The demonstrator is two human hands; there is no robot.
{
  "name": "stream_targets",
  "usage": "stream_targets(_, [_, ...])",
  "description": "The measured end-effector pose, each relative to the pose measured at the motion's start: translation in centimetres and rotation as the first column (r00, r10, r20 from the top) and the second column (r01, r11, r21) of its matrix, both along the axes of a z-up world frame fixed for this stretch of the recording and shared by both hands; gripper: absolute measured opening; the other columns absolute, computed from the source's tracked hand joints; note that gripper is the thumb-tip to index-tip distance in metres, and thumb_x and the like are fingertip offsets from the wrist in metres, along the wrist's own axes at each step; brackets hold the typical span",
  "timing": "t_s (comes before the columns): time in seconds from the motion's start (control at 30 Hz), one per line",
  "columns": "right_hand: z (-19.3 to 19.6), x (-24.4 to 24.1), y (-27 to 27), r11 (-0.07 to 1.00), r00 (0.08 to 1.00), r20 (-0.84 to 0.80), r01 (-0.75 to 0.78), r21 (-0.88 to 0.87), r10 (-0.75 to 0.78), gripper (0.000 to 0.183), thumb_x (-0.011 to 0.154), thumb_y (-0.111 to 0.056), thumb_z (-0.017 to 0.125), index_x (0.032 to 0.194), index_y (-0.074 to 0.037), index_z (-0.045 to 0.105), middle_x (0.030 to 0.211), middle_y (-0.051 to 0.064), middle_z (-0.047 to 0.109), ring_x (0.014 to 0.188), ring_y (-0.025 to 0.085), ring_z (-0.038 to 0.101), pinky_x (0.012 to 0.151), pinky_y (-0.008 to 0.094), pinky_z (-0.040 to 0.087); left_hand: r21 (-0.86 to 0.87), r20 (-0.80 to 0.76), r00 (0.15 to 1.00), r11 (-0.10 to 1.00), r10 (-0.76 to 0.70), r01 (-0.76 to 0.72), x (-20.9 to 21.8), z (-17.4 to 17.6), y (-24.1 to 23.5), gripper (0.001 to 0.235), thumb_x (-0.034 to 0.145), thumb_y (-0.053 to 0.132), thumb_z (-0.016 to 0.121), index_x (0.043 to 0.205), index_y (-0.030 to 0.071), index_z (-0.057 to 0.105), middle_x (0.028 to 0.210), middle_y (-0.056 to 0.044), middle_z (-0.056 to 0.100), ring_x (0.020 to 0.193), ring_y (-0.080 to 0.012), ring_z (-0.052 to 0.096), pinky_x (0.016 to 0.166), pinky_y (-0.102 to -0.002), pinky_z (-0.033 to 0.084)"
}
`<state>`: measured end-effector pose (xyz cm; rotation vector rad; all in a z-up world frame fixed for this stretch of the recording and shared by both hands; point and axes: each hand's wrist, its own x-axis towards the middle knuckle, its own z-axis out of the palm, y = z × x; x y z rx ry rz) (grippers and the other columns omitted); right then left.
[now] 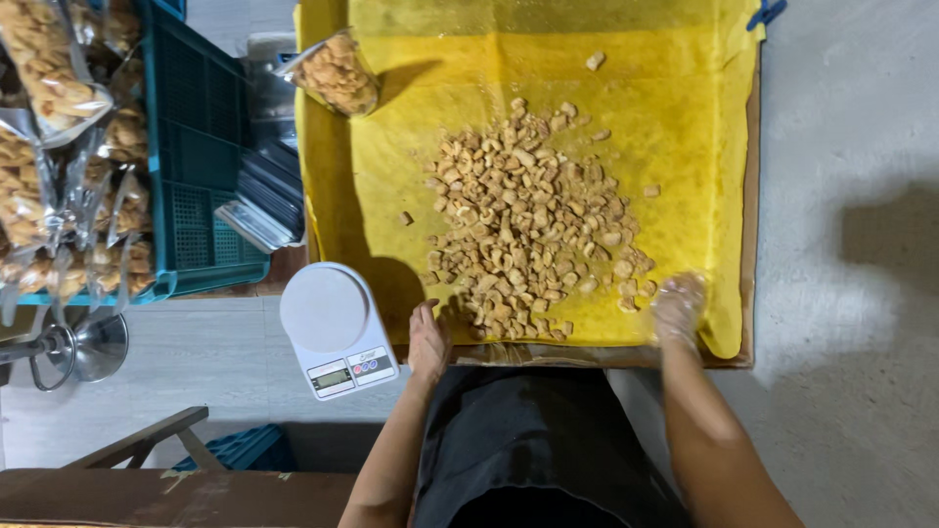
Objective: The person scoops pieces of fried snacks from a yellow tray into plastic pouches, weighs the pouches on a digital scale, and adds or removes pieces to reach a specific weight before placing the filled pouches into a crate.
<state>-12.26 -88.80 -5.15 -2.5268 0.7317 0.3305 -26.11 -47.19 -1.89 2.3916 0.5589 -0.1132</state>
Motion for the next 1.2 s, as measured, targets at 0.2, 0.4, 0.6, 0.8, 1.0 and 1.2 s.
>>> stream_targets(0.2, [-3.0, 3.3, 8.3, 0.896, 0.923, 0.225, -0.366, 0.252, 0.313, 0.054, 0.101, -0.012, 0.054, 0.155, -0.009, 0.049, 0.122, 0.009, 0.065, 0.072, 0.015, 0.057, 0.057, 0.026, 0.046, 0.025, -0.018, 0.999, 0.999, 0.033, -0.032, 0.7, -0.1, 0.0, 0.038, 0.095, 0.016, 0.059, 0.13, 0.004, 0.052, 0.126, -0.024, 0.058, 0.12, -0.043, 0.053, 0.102, -0.049, 0.045])
stream_targets(0.4, [-2.8, 6.5, 2.5, 0.138, 0.882, -0.025, 0.101, 0.985, -0.47, 0.021, 0.113, -0.026, 0.055, 0.119, -0.012, 0.068, 0.099, 0.001, 0.064, 0.077, 0.007, 0.061, 0.068, 0.018, 0.055, 0.069, -0.021, 0.998, 0.996, 0.053, -0.052, 0.7, -0.3, -0.2, 0.031, 0.097, 0.012, 0.055, 0.128, 0.007, 0.055, 0.124, -0.02, 0.061, 0.12, -0.0398, 0.055, 0.1, -0.048, 0.048])
stream_targets(0.6, [-3.1, 4.8, -1.0, -0.784, 0.536, -0.797, 0.352, 0.511, -0.278, 0.016, 0.106, -0.016, 0.053, 0.111, -0.017, 0.068, 0.097, 0.0, 0.064, 0.076, 0.01, 0.063, 0.066, 0.022, 0.059, 0.136, 0.015, 0.998, 0.989, 0.058, -0.06, 0.7, -0.4, -0.4, 0.026, 0.097, 0.012, 0.056, 0.122, 0.007, 0.058, 0.117, -0.017, 0.065, 0.114, -0.0366, 0.06, 0.093, -0.047, 0.052])
stream_targets(0.8, [-4.3, 3.6, 5.3, 0.549, 0.461, 0.362, -0.814, -0.191, 0.81, 0.043, 0.087, -0.003, 0.06, 0.13, -0.007, 0.061, 0.147, 0.013, 0.057, 0.124, 0.029, 0.065, 0.074, 0.027, 0.062, 0.174, 0.03, 0.997, 0.982, 0.071, -0.075, 1.0, 0.1, -0.6, 0.021, 0.098, 0.013, 0.055, 0.118, 0.007, 0.059, 0.111, -0.016, 0.067, 0.109, -0.0356, 0.062, 0.089, -0.045, 0.055])
stream_targets(1.0, [3.5, 6.5, 5.0, 0.33, 0.943, -0.317, 0.269, 0.905, 0.101, 0.047, 0.097, -0.006, 0.058, 0.143, -0.01, 0.056, 0.142, 0.012, 0.061, 0.12, 0.026, 0.063, 0.101, 0.033, 0.057, 0.196, 0.049, 0.992, 0.973, 0.112, -0.12, 1.0, -0.2, -0.7, 0.022, 0.098, 0.013, 0.055, 0.118, 0.008, 0.06, 0.111, -0.017, 0.067, 0.106, -0.0359, 0.064, 0.086, -0.046, 0.056])
stream_targets(1.2, [3.6, 7.2, 2.4, -0.102, 0.919, -0.393, 0.391, 0.915, -0.003, 0.032, 0.1, -0.005, 0.065, 0.131, 0.0, 0.057, 0.125, 0.019, 0.059, 0.116, 0.028, 0.06, 0.104, 0.034, 0.055, 0.197, 0.035, 0.994, 0.975, 0.102, -0.106, 0.9, -0.5, -0.6, 0.02, 0.1, 0.014, 0.054, 0.118, 0.008, 0.059, 0.112, -0.017, 0.068, 0.106, -0.0358, 0.064, 0.085, -0.045, 0.057])
